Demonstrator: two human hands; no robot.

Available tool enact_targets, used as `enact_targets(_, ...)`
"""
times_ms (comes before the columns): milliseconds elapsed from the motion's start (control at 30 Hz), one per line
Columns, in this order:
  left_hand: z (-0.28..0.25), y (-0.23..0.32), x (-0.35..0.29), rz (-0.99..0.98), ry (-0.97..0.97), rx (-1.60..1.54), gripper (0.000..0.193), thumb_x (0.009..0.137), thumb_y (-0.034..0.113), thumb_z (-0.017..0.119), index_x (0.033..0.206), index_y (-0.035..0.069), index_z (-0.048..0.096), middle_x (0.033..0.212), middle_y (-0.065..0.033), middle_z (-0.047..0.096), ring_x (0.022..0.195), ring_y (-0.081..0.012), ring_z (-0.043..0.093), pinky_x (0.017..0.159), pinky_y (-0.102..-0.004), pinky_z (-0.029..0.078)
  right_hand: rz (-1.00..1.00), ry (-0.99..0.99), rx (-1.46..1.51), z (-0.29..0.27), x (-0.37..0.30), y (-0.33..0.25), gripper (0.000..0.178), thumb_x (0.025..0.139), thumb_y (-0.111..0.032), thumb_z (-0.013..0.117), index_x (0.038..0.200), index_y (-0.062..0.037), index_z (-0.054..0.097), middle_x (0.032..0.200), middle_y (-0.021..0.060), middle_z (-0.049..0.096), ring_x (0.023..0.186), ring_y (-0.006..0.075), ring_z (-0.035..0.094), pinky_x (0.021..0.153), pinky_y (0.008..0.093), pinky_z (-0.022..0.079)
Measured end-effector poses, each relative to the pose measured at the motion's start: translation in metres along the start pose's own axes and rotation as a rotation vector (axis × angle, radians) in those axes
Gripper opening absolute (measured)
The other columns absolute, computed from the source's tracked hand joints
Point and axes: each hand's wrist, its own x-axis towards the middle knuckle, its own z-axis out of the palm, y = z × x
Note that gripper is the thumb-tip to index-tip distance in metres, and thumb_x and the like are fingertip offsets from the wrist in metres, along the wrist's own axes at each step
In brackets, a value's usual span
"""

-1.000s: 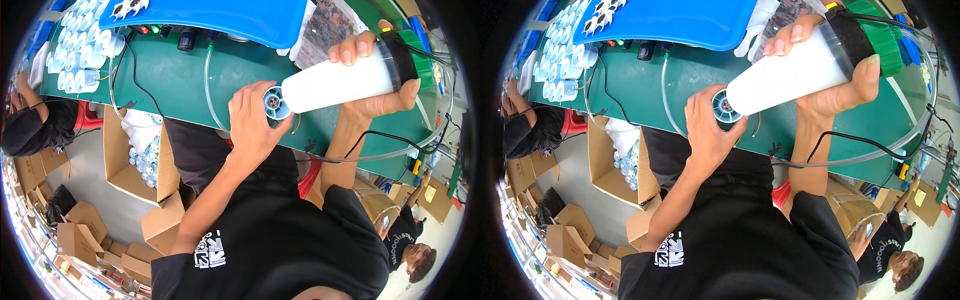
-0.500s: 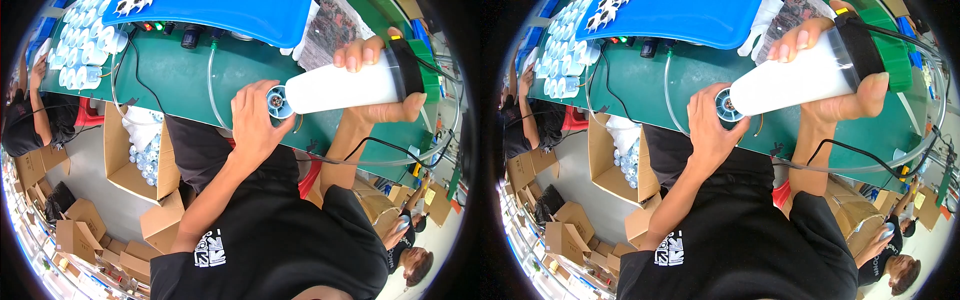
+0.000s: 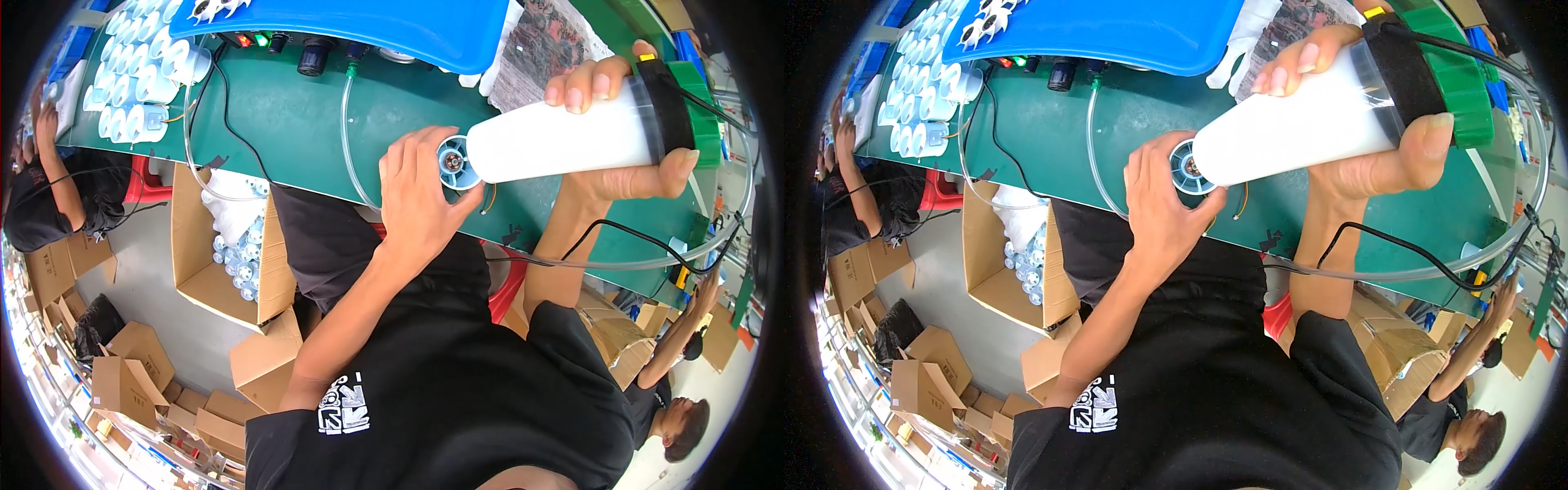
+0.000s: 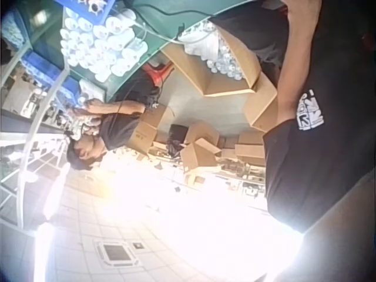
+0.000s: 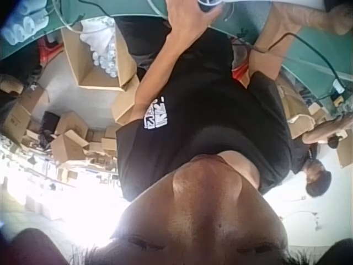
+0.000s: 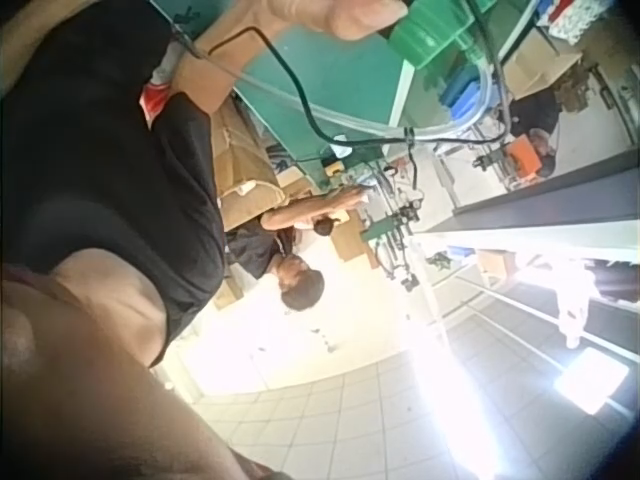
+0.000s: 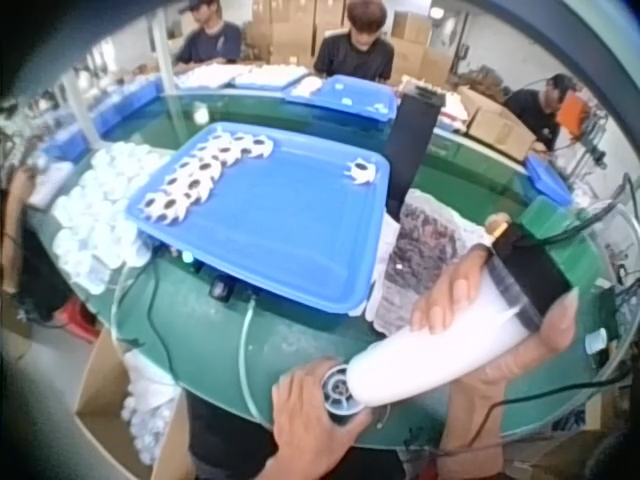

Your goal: The person applies adhesive to small circular plastic housings using an adhesive dispenser, then inserts white components into the housings by hand at an assembly station.

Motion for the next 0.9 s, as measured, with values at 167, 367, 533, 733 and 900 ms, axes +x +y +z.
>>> enact_targets(167, 0.0, 0.0, 0.001, -0.003, -0.001, -0.001, 0.061, 0.065, 0.012, 0.078, 0.119, 0.005, 0.051, 0.115, -0.0113, 0.057, 0.107, -0.032, 0.052, 0.094, -0.0416, 0.038, -0.014, 0.003, -0.004, 0.0, 0.0, 0.0, 0.094, 0.075, -0.074, 0.056, 0.132, -0.0006, 0.038, 0.094, 0.012, 0.05, 0.079, 0.0251, 0.054, 0.073, 0.0449, 0.044)
enact_targets(367, 0.005, 0.0, 0.0, 0.019, 0.026, 0.016, 0.064, 0.067, 0.016, 0.081, 0.122, 0.004, 0.051, 0.117, -0.0115, 0.058, 0.109, -0.0315, 0.052, 0.095, -0.0418, 0.038, -0.046, 0.052, 0.09, -0.003, 0.001, -0.013, 0.096, 0.075, -0.073, 0.059, 0.135, -0.0002, 0.038, 0.098, 0.011, 0.051, 0.082, 0.0227, 0.049, 0.077, 0.0433, 0.039)
enact_targets(533, 0.003, 0.002, -0.003, 0.072, 0.055, 0.019, 0.074, 0.068, 0.02, 0.085, 0.133, 0.016, 0.05, 0.131, -0.0149, 0.048, 0.118, -0.0337, 0.048, 0.094, -0.044, 0.038, -0.101, 0.299, 0.112, -0.032, -0.008, -0.054, 0.088, 0.071, -0.066, 0.067, 0.125, -0.0013, 0.044, 0.094, 0.01, 0.05, 0.083, 0.0228, 0.048, 0.079, 0.042, 0.039)
enact_targets(733, 0.006, 0.002, -0.005, 0.18, 0.013, 0.102, 0.057, 0.068, 0.017, 0.082, 0.121, 0.031, 0.065, 0.133, -0.0182, 0.045, 0.119, -0.0379, 0.048, 0.095, -0.0454, 0.042, -0.095, 0.362, 0.035, -0.04, -0.011, -0.053, 0.082, 0.08, -0.067, 0.056, 0.128, -0.0018, 0.047, 0.091, 0.0141, 0.058, 0.08, 0.0295, 0.056, 0.073, 0.0473, 0.045)
enact_targets(900, 0.009, 0.001, -0.005, 0.192, 0.015, 0.135, 0.058, 0.067, 0.013, 0.08, 0.121, 0.03, 0.065, 0.131, -0.0173, 0.047, 0.117, -0.0374, 0.049, 0.094, -0.045, 0.042, -0.066, 0.355, 0.016, -0.036, -0.009, -0.044, 0.084, 0.079, -0.066, 0.056, 0.128, 0.0018, 0.047, 0.089, 0.0139, 0.053, 0.079, 0.0283, 0.053, 0.071, 0.0465, 0.043)
